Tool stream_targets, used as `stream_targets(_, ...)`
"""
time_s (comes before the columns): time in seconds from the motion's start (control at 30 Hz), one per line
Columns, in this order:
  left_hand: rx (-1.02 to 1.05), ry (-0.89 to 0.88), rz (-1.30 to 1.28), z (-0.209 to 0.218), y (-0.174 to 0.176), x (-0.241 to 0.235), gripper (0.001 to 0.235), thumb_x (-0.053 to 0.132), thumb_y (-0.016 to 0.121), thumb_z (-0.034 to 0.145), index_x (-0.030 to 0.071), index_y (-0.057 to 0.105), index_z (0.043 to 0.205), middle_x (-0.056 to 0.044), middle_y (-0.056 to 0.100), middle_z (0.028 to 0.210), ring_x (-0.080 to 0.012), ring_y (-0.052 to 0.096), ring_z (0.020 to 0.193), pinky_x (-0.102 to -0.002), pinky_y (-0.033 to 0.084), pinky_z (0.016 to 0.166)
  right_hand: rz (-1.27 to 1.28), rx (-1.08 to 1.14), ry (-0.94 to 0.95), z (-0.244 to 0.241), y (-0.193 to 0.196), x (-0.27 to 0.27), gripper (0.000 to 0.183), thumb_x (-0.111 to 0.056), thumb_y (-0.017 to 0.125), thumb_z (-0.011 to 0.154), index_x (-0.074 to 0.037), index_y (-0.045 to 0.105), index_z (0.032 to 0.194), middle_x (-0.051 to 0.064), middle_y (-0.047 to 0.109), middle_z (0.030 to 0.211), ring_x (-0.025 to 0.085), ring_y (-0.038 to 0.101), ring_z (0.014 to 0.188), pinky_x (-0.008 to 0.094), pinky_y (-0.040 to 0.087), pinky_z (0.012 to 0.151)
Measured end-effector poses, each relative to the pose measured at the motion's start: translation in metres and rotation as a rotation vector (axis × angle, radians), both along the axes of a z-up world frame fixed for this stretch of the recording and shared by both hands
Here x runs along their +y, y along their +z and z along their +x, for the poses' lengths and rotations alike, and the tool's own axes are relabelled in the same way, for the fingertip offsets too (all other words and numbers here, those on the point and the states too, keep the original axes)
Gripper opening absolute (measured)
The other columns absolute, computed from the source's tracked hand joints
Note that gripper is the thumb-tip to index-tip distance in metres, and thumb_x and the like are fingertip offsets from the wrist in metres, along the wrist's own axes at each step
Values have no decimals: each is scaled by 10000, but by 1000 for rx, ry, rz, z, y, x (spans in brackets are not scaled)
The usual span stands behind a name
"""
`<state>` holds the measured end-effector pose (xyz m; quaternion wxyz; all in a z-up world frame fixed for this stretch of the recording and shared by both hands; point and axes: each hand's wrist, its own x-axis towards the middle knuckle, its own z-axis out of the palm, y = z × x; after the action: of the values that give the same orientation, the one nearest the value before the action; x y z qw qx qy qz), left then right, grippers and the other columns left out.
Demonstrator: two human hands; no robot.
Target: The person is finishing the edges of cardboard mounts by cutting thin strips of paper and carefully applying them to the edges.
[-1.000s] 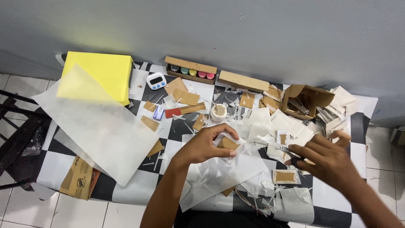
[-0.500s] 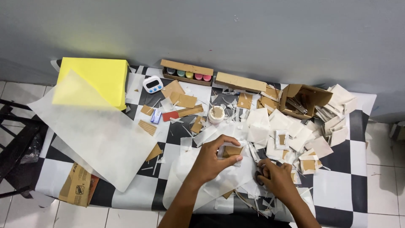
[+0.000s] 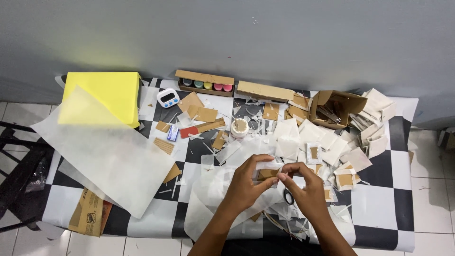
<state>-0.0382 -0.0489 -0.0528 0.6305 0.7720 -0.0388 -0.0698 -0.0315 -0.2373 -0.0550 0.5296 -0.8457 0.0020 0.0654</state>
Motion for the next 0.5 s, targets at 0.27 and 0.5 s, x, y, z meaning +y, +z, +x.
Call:
stream_targets(0.27,-51,103,-19,-7,-13,-3,452,231,809,841,140,615,1240,-92,708,1253,-256,691,1182,-345,553,942,13,30,30,7,-9,2,164,-227,815,837,-114,726,915,-4,700,835,123,652,818,272,524,798)
stream_targets(0.5,-10,162,-193,-9,-9,6,309,287,724,902,114,726,1157,-71,780,1148,-192,759,1043,-289,620,793,52,35,210,18,-14,-6,203,-185,778,863,-101,764,1047,18,724,877,145,681,840,272,543,736)
